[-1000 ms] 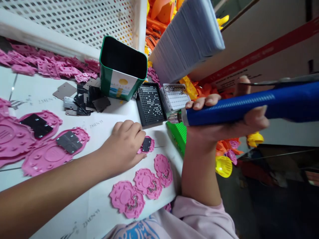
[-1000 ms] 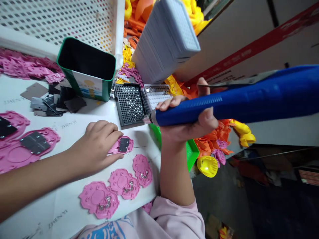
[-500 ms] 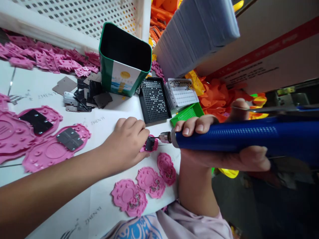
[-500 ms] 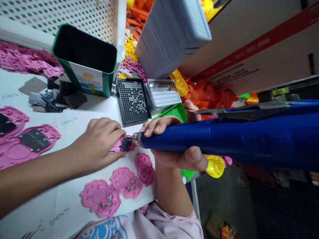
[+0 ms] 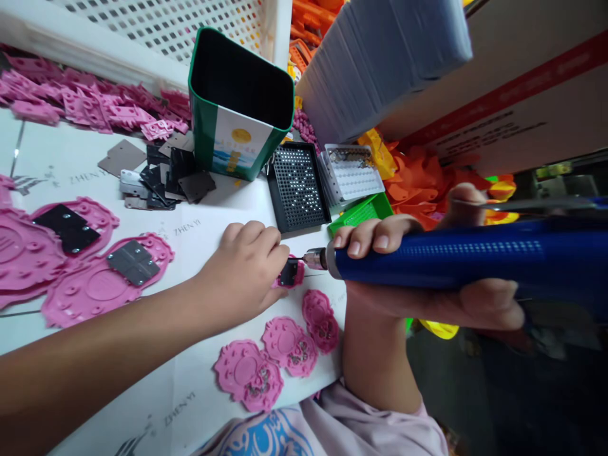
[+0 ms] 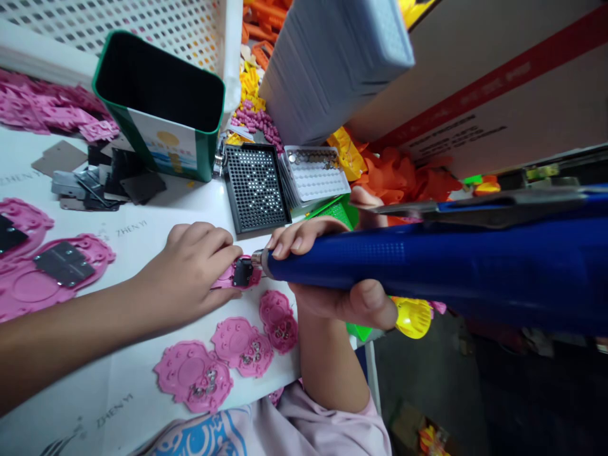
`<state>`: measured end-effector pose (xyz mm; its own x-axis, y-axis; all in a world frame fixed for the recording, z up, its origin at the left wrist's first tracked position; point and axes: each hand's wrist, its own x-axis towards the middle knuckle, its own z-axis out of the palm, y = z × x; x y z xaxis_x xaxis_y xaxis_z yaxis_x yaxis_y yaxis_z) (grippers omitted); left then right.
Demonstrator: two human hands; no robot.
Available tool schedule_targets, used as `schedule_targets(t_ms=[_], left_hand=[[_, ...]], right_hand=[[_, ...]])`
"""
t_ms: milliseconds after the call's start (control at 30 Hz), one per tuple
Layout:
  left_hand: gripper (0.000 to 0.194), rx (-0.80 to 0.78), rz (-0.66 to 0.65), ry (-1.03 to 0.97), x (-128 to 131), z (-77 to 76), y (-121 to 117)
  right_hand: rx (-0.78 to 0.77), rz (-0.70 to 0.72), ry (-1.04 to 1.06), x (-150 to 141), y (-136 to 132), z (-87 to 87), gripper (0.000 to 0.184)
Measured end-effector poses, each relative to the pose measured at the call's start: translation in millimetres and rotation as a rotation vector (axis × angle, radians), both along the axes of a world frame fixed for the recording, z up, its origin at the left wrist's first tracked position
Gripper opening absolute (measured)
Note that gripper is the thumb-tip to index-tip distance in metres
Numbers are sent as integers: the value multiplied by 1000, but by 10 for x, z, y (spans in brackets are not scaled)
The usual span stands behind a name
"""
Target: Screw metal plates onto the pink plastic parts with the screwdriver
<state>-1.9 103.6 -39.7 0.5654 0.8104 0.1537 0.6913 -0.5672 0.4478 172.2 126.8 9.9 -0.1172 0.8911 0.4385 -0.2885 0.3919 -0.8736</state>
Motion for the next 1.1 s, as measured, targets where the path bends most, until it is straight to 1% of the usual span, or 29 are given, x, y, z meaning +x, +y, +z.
schedule_targets(t_ms=[67, 167, 233, 367, 467, 533, 600, 700, 767, 867, 933, 1000, 1100], left_hand=[[43, 0, 18, 3, 15, 4, -8], [38, -17, 41, 2, 40, 12, -20], [34, -28, 52, 1, 55, 19, -25], [35, -36, 56, 9, 68, 27, -19], [38, -38, 40, 28, 57, 19, 0], [39, -37, 29, 37, 42, 7, 10], [40, -23, 25, 39, 27, -3, 13], [39, 5, 21, 38, 10, -8, 8], [40, 15, 20, 51, 3, -2, 10], [41, 19, 17, 97, -1, 14, 30], [42, 26, 8, 112, -2, 24, 48], [42, 34, -2, 118, -3, 36, 63], [44, 36, -7, 138, -4, 58, 71]], right_hand=[[-29, 10, -51, -10, -18, 26, 23], [-92, -11, -143, -31, -37, 63, 33], [-116, -13, -191, -42, -31, 70, 36], [-64, -2, -263, -57, 32, 29, 35], [-19, -92, -179, -41, 75, 41, 34], [-24, -131, -82, 24, 72, 127, 31], [-48, -175, -41, 147, 37, 262, 30], [-25, -362, -40, 398, -64, 443, 31], [-12, -513, -35, 566, -146, 483, 33], [-21, -718, -37, 782, -261, 416, 33], [-37, -799, -31, 896, -332, 332, 27], [-69, -817, -16, 976, -399, 256, 23], [-100, -810, 10, 1019, -480, 196, 27]])
